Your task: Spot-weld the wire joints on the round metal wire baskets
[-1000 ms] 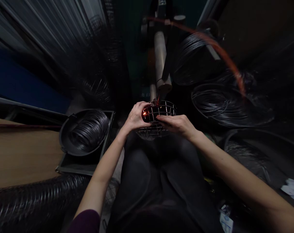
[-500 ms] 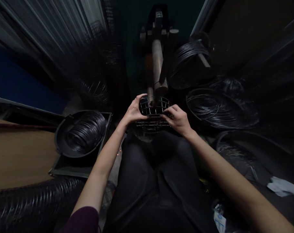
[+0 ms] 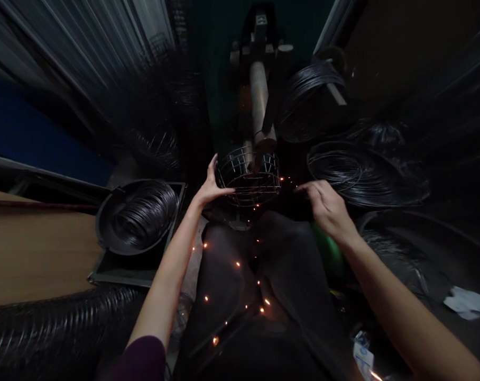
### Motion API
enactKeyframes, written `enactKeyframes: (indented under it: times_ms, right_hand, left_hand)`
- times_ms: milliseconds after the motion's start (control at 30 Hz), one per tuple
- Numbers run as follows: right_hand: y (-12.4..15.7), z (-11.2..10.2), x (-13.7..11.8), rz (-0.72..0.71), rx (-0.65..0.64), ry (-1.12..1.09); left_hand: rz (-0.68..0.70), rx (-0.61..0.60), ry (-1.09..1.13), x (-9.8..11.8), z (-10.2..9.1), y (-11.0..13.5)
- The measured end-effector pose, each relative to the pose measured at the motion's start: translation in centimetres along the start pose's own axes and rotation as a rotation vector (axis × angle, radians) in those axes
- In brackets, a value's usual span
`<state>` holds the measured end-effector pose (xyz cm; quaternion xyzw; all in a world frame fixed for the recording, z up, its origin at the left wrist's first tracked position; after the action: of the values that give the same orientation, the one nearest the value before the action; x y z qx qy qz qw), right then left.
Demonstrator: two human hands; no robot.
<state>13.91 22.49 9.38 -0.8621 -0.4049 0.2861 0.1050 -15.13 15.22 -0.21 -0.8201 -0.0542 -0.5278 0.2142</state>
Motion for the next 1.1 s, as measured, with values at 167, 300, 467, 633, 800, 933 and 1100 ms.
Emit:
enactKeyframes:
  times_ms: [167,300,467,633,800,933,1100]
  right_hand:
    - [10.3,2.6,2.8,-0.008,-0.302,-0.096]
    - [16.0,6.9,5.1,0.04,-0.535,-0.267]
    - [12.9,5.5,4.9,0.336,-0.467,-0.369]
    - [3.6,5.9,-3.1,0.296,-0.615,-0.574]
    - [-1.7,7.5,-5.2,0.121,-0.582,-0.284]
    - [-0.9,7.1,-7.6,-0.278,-0.44,0.209]
    - [0.3,6.8,-8.3,-0.435,-0.386,0.404]
  left_hand:
    - [-0.188,0.086,0.205,-5.2,0.1,2.9]
    - [-0.116,0.2,0.251,-3.8,-0.8,3.4]
    - [0.096,0.135,0.057,2.2,-1.3,5.0]
    - [0.243,-0.012,-0.245,8.8,0.7,5.5]
    - [0.203,-0.097,-0.433,10.7,2.7,4.8]
    - [0.163,-0.086,-0.415,10.2,3.1,4.5]
    - [0.131,-0.065,-0.381,9.6,3.7,3.8]
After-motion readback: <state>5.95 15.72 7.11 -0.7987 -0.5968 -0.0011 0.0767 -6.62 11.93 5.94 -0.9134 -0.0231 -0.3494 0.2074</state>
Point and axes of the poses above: each hand's wrist, its own y-axis away from the middle knuckle, its own z-axis out of the palm, x = y × z, the point moved 10 cm from there along -y, towards the middle knuckle, and after that the axes turned 4 degrees about y, right-handed, at the moved point
